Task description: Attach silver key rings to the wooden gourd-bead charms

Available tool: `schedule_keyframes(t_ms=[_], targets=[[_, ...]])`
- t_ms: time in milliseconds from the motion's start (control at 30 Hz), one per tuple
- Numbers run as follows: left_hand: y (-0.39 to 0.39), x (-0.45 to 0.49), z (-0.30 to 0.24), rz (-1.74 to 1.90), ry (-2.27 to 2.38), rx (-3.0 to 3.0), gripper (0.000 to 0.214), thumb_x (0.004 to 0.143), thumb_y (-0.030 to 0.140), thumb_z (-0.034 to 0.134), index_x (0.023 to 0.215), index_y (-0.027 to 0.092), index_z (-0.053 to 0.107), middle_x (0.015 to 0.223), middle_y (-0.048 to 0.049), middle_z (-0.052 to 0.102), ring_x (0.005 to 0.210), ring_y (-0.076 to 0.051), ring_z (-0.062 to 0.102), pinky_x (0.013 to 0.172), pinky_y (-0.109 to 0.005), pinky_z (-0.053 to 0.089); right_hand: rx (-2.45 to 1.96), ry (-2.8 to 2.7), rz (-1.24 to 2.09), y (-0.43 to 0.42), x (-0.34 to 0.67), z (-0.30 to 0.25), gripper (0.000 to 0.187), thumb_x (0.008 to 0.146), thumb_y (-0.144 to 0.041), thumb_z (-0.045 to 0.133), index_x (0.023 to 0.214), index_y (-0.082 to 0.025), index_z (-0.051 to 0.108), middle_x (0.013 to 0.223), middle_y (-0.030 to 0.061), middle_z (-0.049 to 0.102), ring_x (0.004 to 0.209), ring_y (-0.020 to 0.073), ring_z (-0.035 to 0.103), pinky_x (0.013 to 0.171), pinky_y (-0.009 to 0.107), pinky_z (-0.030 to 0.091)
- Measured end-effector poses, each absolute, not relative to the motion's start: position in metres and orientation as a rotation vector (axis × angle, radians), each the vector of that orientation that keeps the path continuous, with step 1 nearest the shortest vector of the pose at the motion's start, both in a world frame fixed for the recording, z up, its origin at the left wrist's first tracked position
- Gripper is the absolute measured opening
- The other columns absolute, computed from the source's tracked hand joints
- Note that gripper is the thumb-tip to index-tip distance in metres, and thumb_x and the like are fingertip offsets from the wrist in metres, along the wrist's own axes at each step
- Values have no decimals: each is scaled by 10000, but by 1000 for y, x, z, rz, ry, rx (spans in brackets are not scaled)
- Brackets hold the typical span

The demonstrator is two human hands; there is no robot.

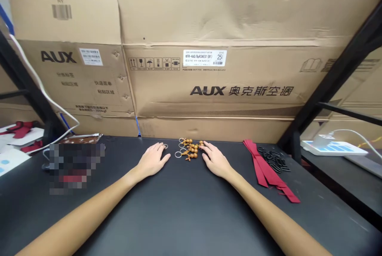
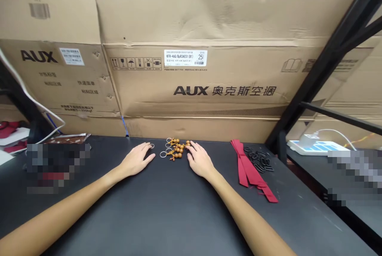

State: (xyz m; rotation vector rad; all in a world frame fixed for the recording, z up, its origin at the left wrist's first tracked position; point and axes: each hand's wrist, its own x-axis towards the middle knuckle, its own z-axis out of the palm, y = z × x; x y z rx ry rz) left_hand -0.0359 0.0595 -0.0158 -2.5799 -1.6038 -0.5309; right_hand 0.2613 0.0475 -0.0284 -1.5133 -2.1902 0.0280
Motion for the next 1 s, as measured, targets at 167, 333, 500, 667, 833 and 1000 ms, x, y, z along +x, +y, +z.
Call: schedule_keyframes(t_ms=[167,333,500,667,833,1000], targets=[[30,-30,-12,-626,-1507,-2612,366,940,380,440,1174,141,588,1296,-153,579,1239,-303,510,1054,-466,395,-1394,-2111,26,21,261,-26,221,916,-194,369,983,-185,579,1034,96,622,958,217,580,868,370,491],[-6,-6,-10,-709,-1296,-2755,264,934,310,468,1105,191,629,1240,-104,619,1170,-272,559,1009,-442,442,-1271,-2103,103,-9,259,-23,137,901,-187,421,925,-214,554,1039,75,596,1000,212,556,884,367,486],[-17,9,-9,-820,-1133,-2935,241,952,229,449,1084,246,649,1170,-53,654,1105,-218,587,958,-384,469,-1211,-2142,177,-22,254,-18,146,902,-186,448,954,-220,580,1033,79,584,992,222,545,890,392,484],[-14,7,-4,-857,-1130,-3032,208,954,236,457,1032,241,649,1104,-46,655,1022,-197,589,921,-360,461,-1180,-2171,204,-25,251,-10,236,862,-148,487,1066,-223,579,1001,67,577,952,225,533,876,396,482],[-16,8,0,-813,-1158,-3032,175,955,225,455,954,223,630,1032,-35,652,965,-191,576,881,-352,435,-1182,-2160,127,-25,248,-8,246,878,-151,467,1078,-229,588,1013,69,571,951,221,530,869,383,483],[-16,9,0,-802,-1141,-3030,153,950,206,466,945,219,618,1024,-27,647,950,-186,564,865,-338,418,-1250,-2214,-15,-19,243,-11,265,873,-163,493,1103,-222,612,1119,96,549,1008,246,511,864,403,472]])
